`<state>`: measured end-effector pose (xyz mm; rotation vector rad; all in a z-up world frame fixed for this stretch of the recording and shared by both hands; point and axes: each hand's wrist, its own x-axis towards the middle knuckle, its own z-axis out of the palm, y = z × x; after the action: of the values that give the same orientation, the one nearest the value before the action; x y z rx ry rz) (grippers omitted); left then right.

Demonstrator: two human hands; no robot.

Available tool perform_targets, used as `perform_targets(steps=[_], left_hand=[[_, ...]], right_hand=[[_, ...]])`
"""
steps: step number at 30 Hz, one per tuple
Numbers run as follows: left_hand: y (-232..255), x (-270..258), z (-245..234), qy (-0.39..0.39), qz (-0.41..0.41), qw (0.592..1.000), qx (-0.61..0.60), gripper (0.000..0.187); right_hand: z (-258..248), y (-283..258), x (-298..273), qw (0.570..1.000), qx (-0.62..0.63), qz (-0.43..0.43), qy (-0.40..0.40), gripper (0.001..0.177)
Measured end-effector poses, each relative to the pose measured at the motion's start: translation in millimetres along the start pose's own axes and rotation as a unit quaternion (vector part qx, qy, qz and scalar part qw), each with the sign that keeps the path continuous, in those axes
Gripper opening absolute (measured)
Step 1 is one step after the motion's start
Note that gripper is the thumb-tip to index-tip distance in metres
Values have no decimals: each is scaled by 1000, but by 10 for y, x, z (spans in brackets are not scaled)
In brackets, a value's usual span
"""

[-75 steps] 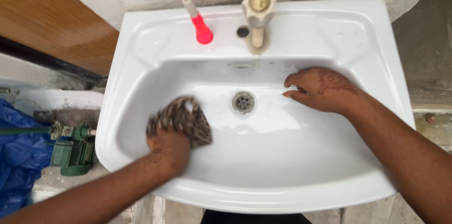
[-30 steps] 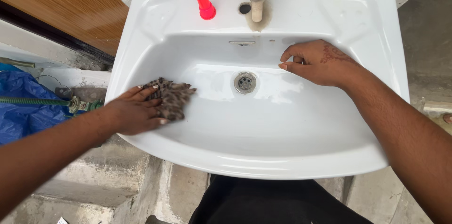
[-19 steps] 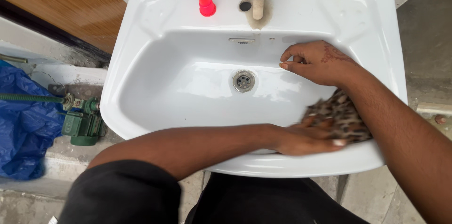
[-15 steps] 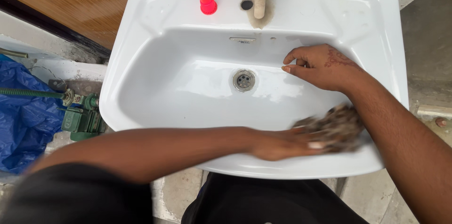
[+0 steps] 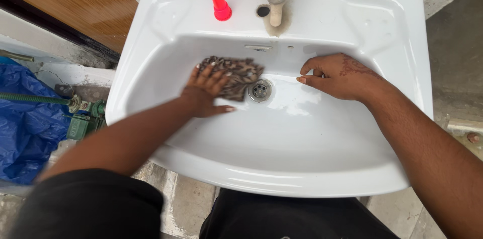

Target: The person uses a patterned cloth to wipe the interior and exterior surfaces of a white wall-mounted sink. They clean around the faucet, the basin, and the edges, repeatedly moving the cloth over the surfaces.

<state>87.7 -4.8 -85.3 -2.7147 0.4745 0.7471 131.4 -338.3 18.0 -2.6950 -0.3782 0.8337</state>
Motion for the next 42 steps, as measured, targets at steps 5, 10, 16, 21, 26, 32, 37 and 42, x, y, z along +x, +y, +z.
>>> perform_targets(steps=[5, 10, 16, 21, 26, 32, 37, 42], left_hand=[[1234, -10, -301, 47, 176, 965, -189, 74], [1975, -367, -845, -316, 316, 763, -468, 92], [214, -1007, -587, -213, 179, 944, -176, 85], [-94, -808, -114, -255, -62, 965, -12, 111], [1468, 271, -268, -50, 150, 969, -189, 99], [2704, 18, -939, -166, 368, 779, -479, 116], [1180, -826, -712, -301, 308, 763, -482, 105], [165, -1146, -613, -325, 46, 930, -166, 81]], right_hand=[[-66, -13, -3, 999, 5, 19, -29, 41], [-67, 14, -122, 1000, 4, -11, -13, 42], [-80, 6, -56, 1000, 7, 5, -27, 42], [-22, 45, 9, 999, -11, 11, -45, 41], [-23, 31, 39, 1000, -12, -11, -16, 41], [-68, 24, -7, 1000, 6, -5, -18, 42], [-47, 2, -38, 1000, 2, 19, -22, 42], [-56, -4, -21, 999, -13, 19, -29, 41]])
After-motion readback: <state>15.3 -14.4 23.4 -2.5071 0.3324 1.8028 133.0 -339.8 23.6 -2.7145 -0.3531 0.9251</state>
